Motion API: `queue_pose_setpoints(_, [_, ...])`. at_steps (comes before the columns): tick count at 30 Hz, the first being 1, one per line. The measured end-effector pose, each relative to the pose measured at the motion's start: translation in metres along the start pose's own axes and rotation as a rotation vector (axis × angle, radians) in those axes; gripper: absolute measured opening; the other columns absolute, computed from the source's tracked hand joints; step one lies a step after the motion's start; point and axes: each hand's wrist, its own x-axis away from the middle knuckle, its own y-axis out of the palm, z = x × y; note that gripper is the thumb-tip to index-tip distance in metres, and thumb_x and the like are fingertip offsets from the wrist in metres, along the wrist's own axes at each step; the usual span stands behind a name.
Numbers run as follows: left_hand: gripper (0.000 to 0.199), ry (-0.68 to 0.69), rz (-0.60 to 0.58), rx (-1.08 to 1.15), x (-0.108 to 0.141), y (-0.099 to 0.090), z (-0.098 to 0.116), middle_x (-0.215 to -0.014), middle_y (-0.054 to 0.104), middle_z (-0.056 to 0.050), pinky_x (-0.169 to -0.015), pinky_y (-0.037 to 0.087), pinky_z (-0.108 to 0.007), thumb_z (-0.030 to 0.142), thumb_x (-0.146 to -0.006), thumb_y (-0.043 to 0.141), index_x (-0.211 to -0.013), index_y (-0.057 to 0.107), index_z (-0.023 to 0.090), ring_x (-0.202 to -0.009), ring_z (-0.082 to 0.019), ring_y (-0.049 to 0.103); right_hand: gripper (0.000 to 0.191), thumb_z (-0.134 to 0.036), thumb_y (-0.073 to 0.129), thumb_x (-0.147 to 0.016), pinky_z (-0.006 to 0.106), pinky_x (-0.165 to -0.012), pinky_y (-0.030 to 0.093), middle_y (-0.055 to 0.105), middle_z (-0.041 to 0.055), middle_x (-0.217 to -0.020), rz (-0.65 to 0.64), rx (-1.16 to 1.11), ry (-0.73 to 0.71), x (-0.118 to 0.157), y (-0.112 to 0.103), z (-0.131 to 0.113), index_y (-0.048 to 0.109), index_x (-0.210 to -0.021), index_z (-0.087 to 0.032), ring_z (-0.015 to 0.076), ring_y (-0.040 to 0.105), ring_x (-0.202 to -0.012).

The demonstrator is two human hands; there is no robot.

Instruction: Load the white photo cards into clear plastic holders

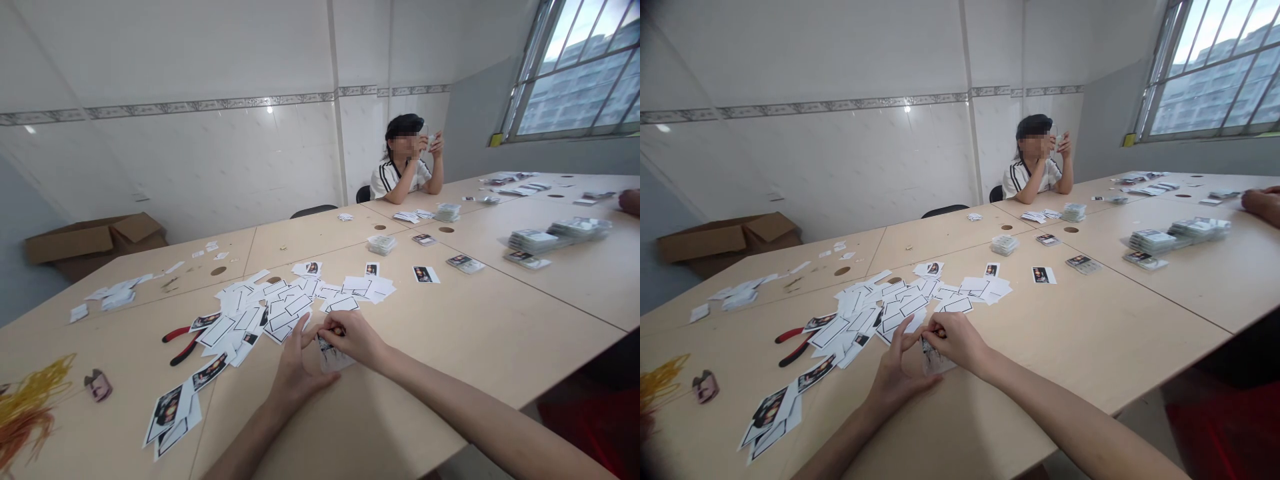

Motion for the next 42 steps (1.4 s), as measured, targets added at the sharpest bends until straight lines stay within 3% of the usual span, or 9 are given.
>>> queue_pose_setpoints(42, [0.097,0.042,-0.025,-0.002,0.0013,0.0014,0.0012,-0.118,0.052,-0.01,-0.093,0.031,-0.048,0.034,-0.055,0.069,-0.129,0.007,0.025,-0.112,-0.026,0.044,0.009,-0.013,0.048,-0.069,0.018,-0.047,0.03,0.053,-0.0017,-0.056,-0.004,0.063,0.036,0.0031,-0.0018,-0.0042,0.047,-0.06,-0.017,0.0076,0.045,-0.05])
